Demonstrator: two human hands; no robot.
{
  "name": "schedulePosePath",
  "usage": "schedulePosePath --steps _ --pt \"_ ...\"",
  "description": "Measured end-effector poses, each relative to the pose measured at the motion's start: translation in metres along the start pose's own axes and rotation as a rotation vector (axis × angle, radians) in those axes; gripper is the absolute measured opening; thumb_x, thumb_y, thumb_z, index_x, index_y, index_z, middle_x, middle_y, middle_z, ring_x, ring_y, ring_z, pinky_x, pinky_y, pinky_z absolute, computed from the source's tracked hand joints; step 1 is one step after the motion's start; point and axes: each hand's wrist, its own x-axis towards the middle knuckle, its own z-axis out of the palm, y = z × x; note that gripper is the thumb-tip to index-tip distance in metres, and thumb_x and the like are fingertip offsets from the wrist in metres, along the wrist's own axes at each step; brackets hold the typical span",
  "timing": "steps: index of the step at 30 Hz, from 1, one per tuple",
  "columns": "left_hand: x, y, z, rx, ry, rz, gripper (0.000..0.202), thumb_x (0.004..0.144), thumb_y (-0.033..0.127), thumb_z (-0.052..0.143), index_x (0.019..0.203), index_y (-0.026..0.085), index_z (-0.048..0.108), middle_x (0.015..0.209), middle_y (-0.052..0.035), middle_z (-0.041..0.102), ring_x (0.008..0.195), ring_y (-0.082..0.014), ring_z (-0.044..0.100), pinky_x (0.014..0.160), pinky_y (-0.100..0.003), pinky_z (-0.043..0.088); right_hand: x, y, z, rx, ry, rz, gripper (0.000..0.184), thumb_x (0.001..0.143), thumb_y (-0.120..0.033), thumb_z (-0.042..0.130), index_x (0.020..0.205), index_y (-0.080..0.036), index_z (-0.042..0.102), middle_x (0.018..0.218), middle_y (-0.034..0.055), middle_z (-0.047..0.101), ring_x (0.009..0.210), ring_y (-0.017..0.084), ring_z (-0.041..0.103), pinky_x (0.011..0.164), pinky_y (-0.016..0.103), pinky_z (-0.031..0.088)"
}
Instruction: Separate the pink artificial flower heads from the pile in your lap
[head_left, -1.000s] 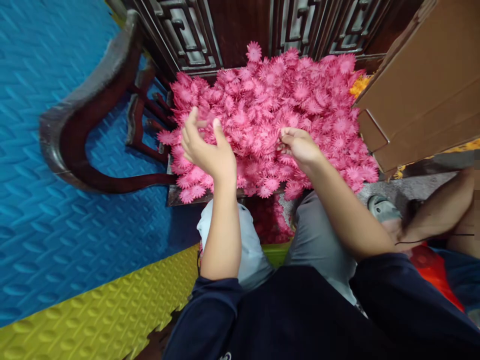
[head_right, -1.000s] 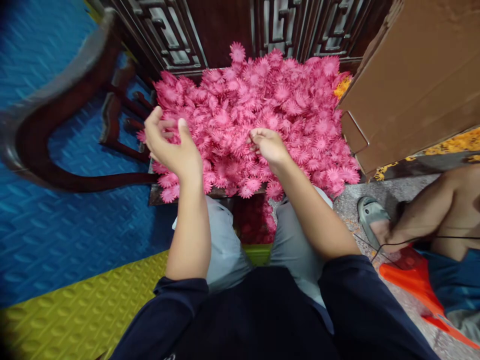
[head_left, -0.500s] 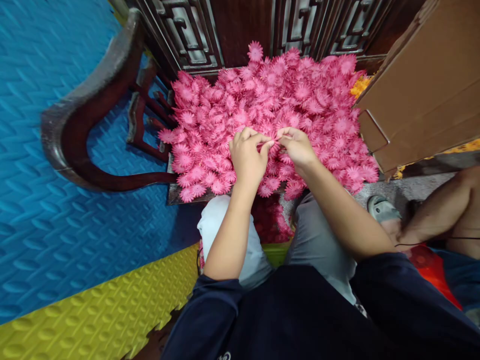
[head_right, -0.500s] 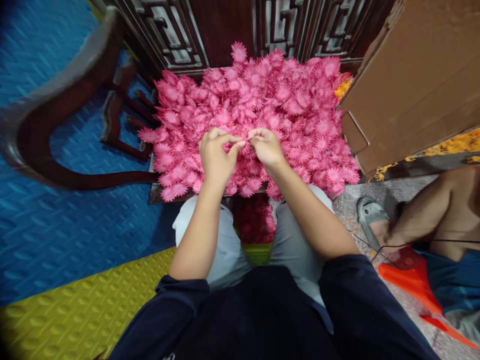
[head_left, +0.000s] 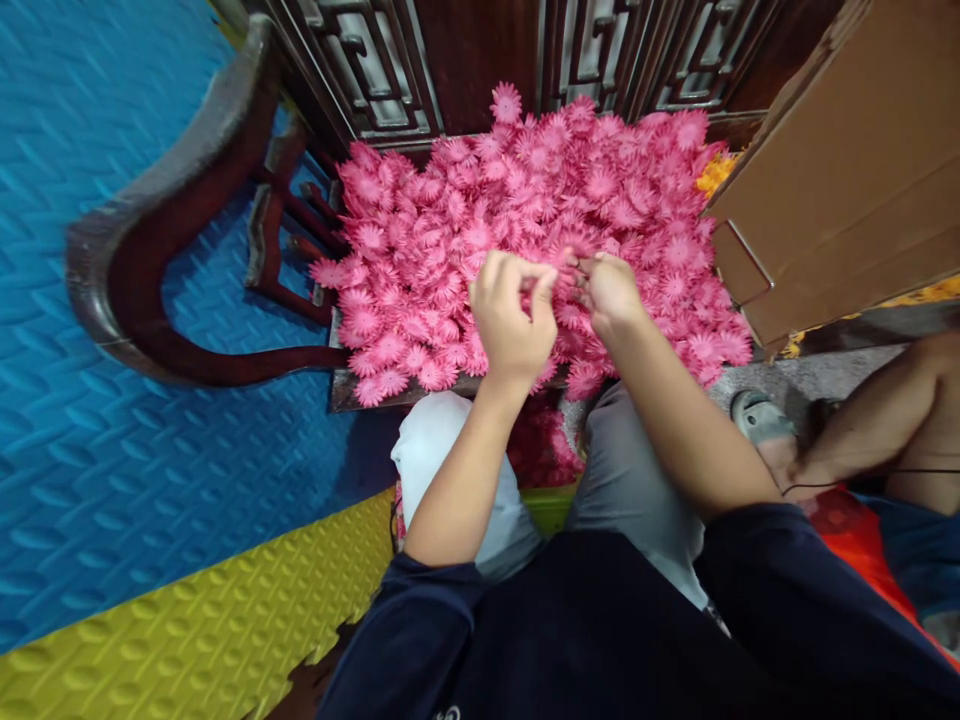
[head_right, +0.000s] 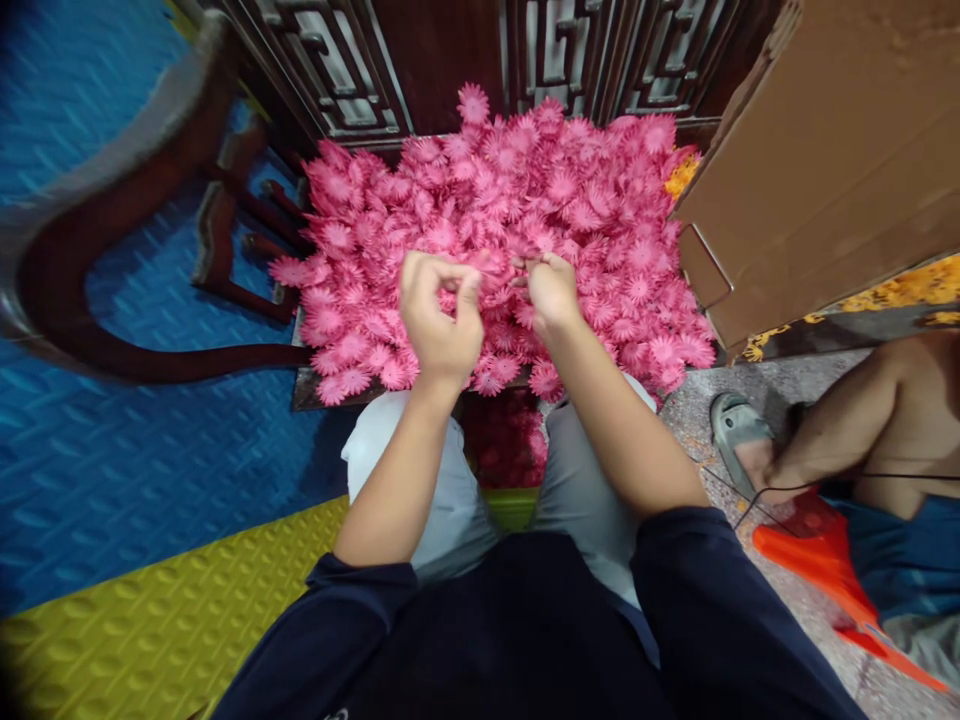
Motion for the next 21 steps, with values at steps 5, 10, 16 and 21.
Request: schedulePosePath --steps 5,10,16,21 --pt "0.022 -0.025 -0.029 0.178 0.236 -0.295 0.007 0.086 0.023 0.058 0.086 0.018 0.064 0.086 -0.0032 0.062 0.087 -0.0183 0.057 0.089 -0.038 0.043 0.004 -0.004 -0.004 -0.101 -0.103 -0.045 0.020 0.084 -0.005 0.043 0.070 -0.019 0.046 0.070 -0.0038 0.060 0.052 0.006 0.049 0.054 0.019 0.038" --pt "0.024 -0.043 -0.029 0.127 0.109 -0.280 0.029 0.082 0.022 0.062 0.111 0.023 0.064 0.094 -0.0035 0.066 0.093 -0.0189 0.060 0.091 -0.036 0.044 -0.004 -0.003 0.000 -0.138 -0.254 -0.171 0.023 0.080 -0.001 0.046 0.069 -0.020 0.049 0.060 -0.0054 0.050 0.055 0.007 0.047 0.062 0.020 0.042" --pt "0.014 -0.030 -0.016 -0.019 -0.236 -0.049 0.010 0.082 0.025 0.062 0.087 0.024 0.071 0.086 -0.0012 0.068 0.082 -0.0157 0.062 0.081 -0.031 0.048 -0.006 0.001 -0.001 -0.192 -0.331 -0.270 0.017 0.081 -0.007 0.051 0.069 -0.020 0.052 0.057 -0.0060 0.047 0.052 0.007 0.040 0.058 0.020 0.037" --pt "0.013 -0.025 -0.014 0.093 -0.249 -0.053 0.003 0.077 0.029 0.069 0.077 0.028 0.072 0.086 -0.0026 0.066 0.091 -0.0224 0.060 0.090 -0.042 0.044 -0.009 0.002 0.001 -0.165 -0.337 -0.250 0.016 0.079 -0.006 0.055 0.069 -0.019 0.054 0.060 -0.0055 0.052 0.055 0.006 0.044 0.059 0.019 0.037"
